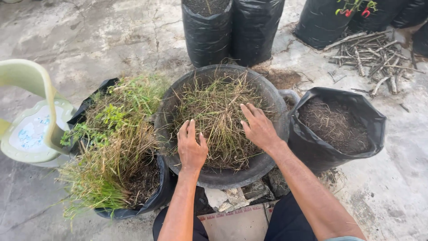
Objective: Weeding dry and green grass from a planter bag using hands.
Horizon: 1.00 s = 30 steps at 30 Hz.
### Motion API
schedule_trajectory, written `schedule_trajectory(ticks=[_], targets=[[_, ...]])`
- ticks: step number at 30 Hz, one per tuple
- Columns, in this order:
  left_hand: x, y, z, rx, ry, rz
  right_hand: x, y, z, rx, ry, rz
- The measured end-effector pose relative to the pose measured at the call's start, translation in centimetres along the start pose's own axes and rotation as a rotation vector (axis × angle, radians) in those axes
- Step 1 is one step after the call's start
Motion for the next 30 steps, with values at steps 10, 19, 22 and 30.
schedule_trajectory(ticks=[10,19,22,30], targets=[[6.5,3.3,-5.8,-0.136,-0.005,0.159,12.2,-3.7,-0.9,-0.313,0.301,0.021],[11.4,7.4,-10.6,-0.134,0.136,0.149,20.3,-9.3,-0.6,-0.208,0.425,0.098],[13.2,8.5,-11.8,-0.176,0.157,0.107,22.3,-11.4,-0.2,-0.192,0.474,0.071],[19.0,11.3,-15.2,-0.125,0.353,0.073,28.7,-17.5,0.7,0.079,0.611,0.081]])
Point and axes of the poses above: each hand's wrist, its own z-axis towards the middle knuckle, its own y-axis out of the back of the hand, x = y × z, the point moved 5 cm from there along z, towards the middle knuckle, and after that the axes turned 11 degrees about x, right-handed, at the moved point
